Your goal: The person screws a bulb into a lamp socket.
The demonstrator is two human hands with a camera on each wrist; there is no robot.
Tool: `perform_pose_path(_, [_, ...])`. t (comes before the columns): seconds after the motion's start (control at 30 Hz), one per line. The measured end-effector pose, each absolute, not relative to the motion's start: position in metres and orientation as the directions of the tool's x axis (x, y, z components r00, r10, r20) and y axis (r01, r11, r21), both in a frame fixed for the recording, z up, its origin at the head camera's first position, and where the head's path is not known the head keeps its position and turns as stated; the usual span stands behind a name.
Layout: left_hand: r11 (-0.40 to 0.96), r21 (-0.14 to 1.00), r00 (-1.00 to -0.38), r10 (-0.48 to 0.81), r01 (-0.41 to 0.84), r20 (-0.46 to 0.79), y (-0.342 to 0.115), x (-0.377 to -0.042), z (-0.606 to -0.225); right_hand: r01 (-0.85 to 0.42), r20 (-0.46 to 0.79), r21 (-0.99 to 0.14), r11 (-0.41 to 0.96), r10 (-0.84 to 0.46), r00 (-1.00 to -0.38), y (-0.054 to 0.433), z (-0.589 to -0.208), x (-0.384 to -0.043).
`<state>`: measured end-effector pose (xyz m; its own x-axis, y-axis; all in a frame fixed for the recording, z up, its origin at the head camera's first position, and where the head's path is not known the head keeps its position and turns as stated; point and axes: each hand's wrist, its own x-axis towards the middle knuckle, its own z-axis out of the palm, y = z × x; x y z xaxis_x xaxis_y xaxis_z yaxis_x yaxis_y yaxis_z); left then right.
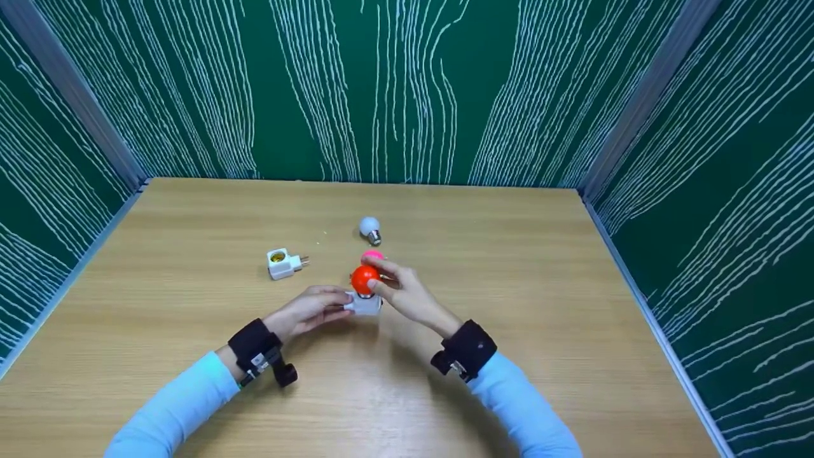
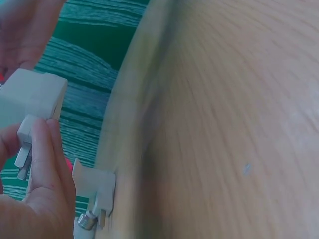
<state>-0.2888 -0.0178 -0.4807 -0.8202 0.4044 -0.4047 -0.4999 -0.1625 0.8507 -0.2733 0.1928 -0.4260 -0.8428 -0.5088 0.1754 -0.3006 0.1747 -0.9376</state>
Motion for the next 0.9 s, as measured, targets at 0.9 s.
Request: perform_pose_path(0.9, [-0.225, 0.85, -0.85, 0.363, -0.477, -0.381, -0.02, -0.298, -0.487, -0.293, 0.197, -0.925, 0.241, -0.355, -0.914, 0.183, -0.436, -0.284])
